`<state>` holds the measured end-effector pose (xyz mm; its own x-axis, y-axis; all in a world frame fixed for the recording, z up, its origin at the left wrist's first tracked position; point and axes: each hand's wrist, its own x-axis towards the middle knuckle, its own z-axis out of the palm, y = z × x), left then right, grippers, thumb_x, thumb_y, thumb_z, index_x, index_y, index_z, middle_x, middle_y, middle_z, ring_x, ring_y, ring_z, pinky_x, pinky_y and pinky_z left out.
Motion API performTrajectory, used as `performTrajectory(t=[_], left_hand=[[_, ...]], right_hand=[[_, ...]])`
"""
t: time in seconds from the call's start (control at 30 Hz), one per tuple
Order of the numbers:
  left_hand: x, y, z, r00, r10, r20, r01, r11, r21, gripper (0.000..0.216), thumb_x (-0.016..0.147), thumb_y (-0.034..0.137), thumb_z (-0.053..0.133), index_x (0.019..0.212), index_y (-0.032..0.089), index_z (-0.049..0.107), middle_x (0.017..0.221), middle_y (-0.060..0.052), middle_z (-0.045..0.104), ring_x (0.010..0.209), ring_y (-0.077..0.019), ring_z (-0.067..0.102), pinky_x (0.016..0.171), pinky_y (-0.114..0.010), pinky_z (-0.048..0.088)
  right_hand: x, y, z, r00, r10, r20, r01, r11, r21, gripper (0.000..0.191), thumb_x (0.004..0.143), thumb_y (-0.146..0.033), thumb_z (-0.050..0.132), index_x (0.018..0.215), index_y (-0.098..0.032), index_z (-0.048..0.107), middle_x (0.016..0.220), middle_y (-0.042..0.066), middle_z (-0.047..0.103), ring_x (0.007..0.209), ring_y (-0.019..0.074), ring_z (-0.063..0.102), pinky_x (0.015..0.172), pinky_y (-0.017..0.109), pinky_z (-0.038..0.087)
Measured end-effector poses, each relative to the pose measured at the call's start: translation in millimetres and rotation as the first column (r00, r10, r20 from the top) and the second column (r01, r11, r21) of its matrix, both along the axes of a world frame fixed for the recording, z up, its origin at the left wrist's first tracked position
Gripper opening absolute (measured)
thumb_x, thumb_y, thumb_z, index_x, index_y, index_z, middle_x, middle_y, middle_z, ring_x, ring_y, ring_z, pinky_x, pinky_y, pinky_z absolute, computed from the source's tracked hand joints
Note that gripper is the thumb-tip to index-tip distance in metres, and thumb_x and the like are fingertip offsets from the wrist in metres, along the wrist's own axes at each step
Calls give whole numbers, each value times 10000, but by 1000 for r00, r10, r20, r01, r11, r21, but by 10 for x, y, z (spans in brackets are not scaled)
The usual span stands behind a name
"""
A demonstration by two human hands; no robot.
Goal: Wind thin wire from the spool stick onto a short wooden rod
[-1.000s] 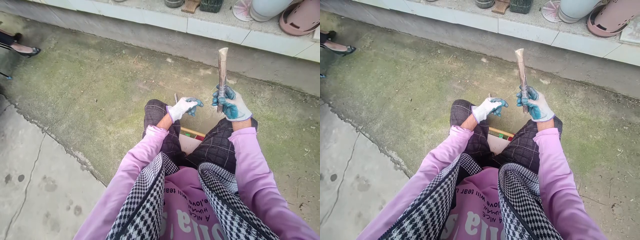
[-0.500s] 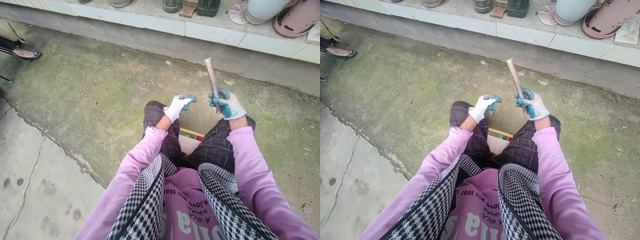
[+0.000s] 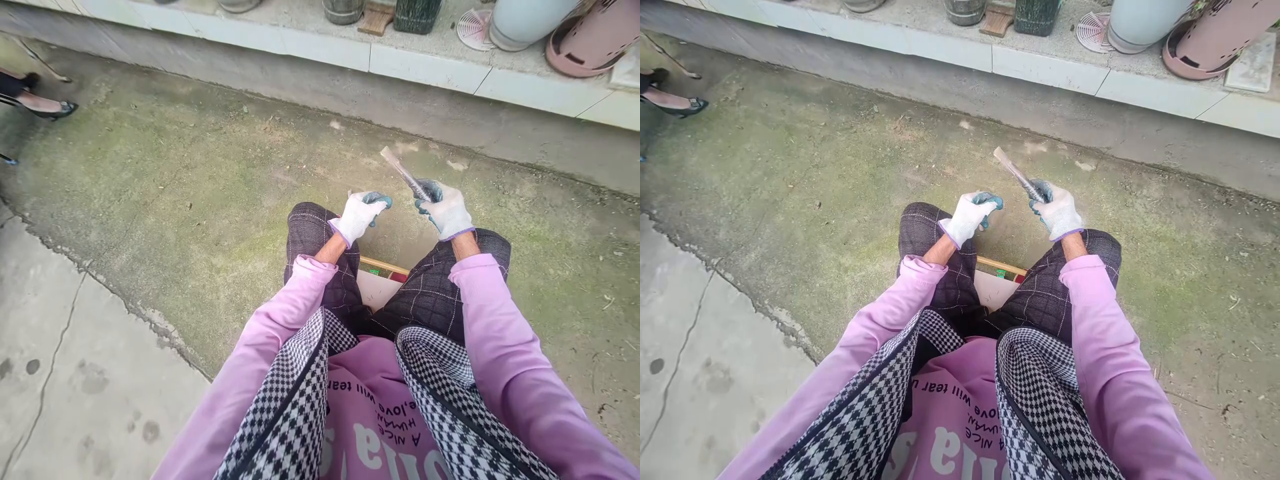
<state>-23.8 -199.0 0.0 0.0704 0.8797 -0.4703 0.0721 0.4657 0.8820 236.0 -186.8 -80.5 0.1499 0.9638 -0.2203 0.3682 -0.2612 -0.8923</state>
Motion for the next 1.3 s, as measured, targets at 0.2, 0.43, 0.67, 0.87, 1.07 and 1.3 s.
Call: performTrajectory(t=[0.2, 0.43, 0.67, 0.87, 1.07, 1.3], left_hand=[[-49, 56, -95, 979, -48, 198, 60, 997, -53, 336, 1169, 140, 747, 840, 166, 810, 653, 20, 710, 584, -97, 636, 641, -194, 530], [-32, 121, -329, 969, -231, 88, 231, 973, 7, 141, 994, 104, 845, 861, 138, 880, 946, -66, 920, 914, -167, 813, 999, -287, 638], [-133, 57, -459, 720, -334, -608, 541, 819, 192, 193, 1049, 189, 841, 1117, 190, 1022, 1261, -117, 982, 1303, -317, 871, 1216, -366, 642], [-20, 39, -535, 844, -370, -389, 438, 893, 100, 237, 1145, 153, 741, 1205, 130, 969, 972, -34, 896, 834, -187, 779, 808, -268, 592], [-85, -19, -346, 766, -279, -580, 469, 859, 206, 215, 1239, 214, 738, 1214, 166, 946, 1184, -115, 959, 1106, -265, 872, 1025, -300, 621], [-48, -2, -342, 808, -287, -515, 457, 857, 239, 240, 1252, 189, 691, 1164, 166, 914, 1147, -105, 949, 1087, -256, 857, 1033, -291, 620]], right_hand=[[4, 17, -53, 993, -53, -108, 59, 997, 52, 849, 576, -410, 856, 1393, -197, 949, 1128, 82, 931, 889, 295, 818, 721, 411, 713], [10, 17, -85, 984, -11, -179, 31, 994, 106, 822, 593, -411, 918, 1393, -224, 934, 1217, 98, 949, 1057, 357, 877, 856, 480, 779], [-20, 20, -107, 981, 6, -196, 13, 995, 98, 803, 596, -386, 939, 1381, -223, 967, 1164, 85, 954, 1071, 372, 899, 850, 467, 784], [-20, 22, -63, 973, -18, -228, 42, 994, 102, 812, 573, -401, 930, 1365, -225, 951, 1148, 75, 934, 998, 327, 865, 803, 439, 771], [-59, -1, 1, 969, -45, -243, 66, 995, 80, 791, 562, -390, 936, 1336, -225, 955, 1137, 72, 938, 942, 289, 837, 769, 401, 750], [-89, -29, 64, 958, -65, -278, 86, 994, 65, 765, 542, -373, 946, 1293, -224, 957, 1107, 71, 938, 948, 285, 836, 782, 401, 763]])
